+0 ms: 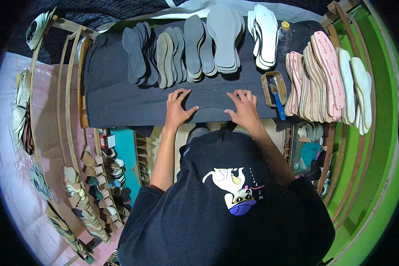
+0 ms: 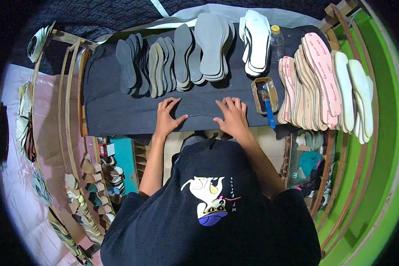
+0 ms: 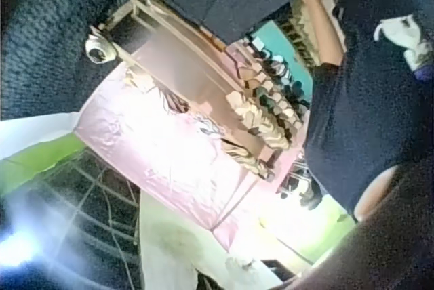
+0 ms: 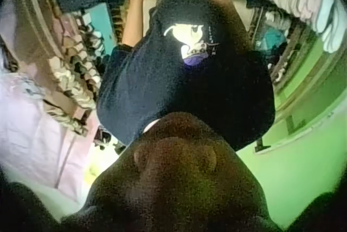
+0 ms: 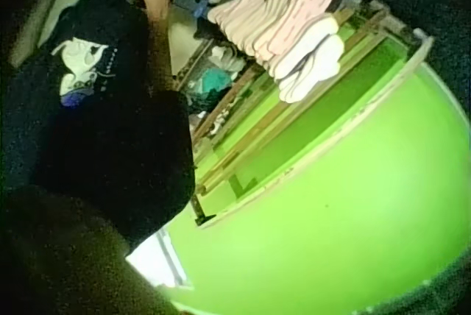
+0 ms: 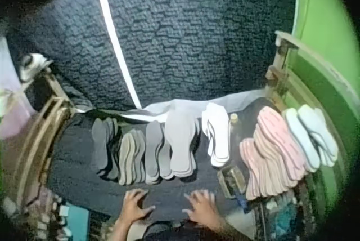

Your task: The recorder applies adhesive to various shoe insoles using a brush at a workbench.

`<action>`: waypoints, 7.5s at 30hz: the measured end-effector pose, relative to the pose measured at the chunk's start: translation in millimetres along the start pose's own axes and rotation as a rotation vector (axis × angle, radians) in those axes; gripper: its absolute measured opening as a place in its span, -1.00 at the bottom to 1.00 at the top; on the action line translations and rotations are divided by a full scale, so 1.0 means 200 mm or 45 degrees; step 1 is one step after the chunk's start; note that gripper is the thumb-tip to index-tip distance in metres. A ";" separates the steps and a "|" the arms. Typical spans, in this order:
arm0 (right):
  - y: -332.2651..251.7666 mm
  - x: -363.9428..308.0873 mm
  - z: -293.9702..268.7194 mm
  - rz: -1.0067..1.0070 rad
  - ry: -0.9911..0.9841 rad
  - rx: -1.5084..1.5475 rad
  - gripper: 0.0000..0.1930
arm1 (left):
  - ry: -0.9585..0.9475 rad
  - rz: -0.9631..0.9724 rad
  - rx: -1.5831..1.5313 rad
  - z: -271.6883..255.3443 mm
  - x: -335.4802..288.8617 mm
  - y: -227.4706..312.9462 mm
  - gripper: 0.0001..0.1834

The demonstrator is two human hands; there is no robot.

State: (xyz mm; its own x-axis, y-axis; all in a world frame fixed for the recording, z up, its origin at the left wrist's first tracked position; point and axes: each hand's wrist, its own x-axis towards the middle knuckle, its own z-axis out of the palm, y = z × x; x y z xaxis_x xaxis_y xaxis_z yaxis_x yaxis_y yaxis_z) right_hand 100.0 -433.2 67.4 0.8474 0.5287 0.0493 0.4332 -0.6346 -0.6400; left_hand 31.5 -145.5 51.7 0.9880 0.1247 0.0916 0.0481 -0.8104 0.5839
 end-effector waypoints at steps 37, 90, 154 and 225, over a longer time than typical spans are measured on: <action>0.27 -0.25 -0.36 0.241 1.033 0.006 -0.77 | -0.366 0.472 -0.516 0.65 0.45 0.99 0.51; 0.32 -0.15 -0.58 0.089 0.804 0.153 -0.85 | -0.264 0.272 -0.555 0.74 0.42 0.98 0.48; -0.67 0.01 0.42 -0.336 0.299 -0.210 -0.70 | 0.011 0.419 -0.432 -0.02 -0.10 -0.23 -0.30; -0.85 -0.15 0.64 -0.047 0.593 -0.181 -0.73 | -0.079 0.567 -0.334 -0.09 -0.09 -0.32 -0.37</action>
State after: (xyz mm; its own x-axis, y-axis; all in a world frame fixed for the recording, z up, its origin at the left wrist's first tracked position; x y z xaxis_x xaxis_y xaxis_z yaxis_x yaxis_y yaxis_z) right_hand -38.3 -269.4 76.8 0.8639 0.2646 0.4287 0.4758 -0.7079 -0.5220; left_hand 7.6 -85.5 28.0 0.9114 -0.2403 0.3340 -0.4096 -0.6055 0.6823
